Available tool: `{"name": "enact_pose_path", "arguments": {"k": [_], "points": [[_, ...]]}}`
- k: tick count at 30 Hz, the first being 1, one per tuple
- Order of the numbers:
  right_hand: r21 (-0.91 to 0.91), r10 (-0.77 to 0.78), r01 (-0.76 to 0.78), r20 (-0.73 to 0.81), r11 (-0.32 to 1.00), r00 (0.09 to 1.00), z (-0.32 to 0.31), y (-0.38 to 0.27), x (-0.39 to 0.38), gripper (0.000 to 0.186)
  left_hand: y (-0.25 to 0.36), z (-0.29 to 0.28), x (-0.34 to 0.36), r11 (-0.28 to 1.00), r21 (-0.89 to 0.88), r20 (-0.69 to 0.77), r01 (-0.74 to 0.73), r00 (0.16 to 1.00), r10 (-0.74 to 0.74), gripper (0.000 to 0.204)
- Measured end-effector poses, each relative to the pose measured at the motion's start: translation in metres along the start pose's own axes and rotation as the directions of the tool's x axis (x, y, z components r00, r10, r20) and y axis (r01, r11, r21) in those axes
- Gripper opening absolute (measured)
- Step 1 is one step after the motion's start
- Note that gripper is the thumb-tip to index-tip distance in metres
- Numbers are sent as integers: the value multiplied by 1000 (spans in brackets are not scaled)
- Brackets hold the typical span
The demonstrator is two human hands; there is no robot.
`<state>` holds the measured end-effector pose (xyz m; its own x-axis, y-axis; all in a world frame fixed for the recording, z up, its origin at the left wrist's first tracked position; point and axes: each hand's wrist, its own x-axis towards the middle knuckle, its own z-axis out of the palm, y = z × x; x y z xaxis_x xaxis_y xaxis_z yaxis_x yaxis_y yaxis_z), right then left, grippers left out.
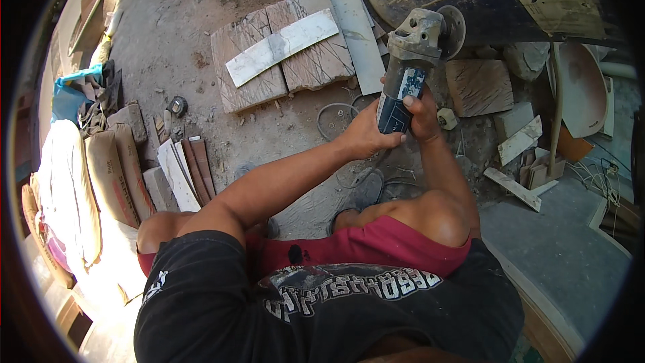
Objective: The person measures a wall corner using a tape measure, sorts and measures tile pieces with the tape measure, and cuts a tile piece with an angle grinder.
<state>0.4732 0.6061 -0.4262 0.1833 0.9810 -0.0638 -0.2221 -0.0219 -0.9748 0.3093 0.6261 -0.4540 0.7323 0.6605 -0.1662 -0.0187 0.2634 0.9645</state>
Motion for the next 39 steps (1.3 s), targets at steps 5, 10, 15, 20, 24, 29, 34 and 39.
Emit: {"name": "enact_pose_path", "arguments": {"k": [5,10,15,20,24,29,34,39], "points": [[-13,33,-37,-259,999,965,15,-8,19,55,24,6,-4,841,538,-287,66,952,108,78],[413,212,-218,60,884,975,2,-14,2,55,22,-1,-8,975,211,-65,75,996,-63,80],[43,172,-166,-240,985,955,14,-9,2,71,18,9,-11,882,423,-251,209,962,-108,74],[-214,-21,-98,-494,972,869,28,12,17,92,10,24,-10,855,459,-398,241,916,-45,68],[-518,-219,-144,-576,843,788,24,17,16,94,3,32,-10,848,476,-414,235,910,-19,69],[-625,-178,-294,-579,723,795,9,5,23,101,1,39,-4,857,477,-407,195,913,19,70],[-700,-225,-290,-544,652,808,12,5,29,99,3,42,-4,896,391,-423,209,906,-26,67],[-685,-228,-157,-436,712,870,26,7,28,97,2,41,-13,946,250,-439,206,895,-79,73]]}}
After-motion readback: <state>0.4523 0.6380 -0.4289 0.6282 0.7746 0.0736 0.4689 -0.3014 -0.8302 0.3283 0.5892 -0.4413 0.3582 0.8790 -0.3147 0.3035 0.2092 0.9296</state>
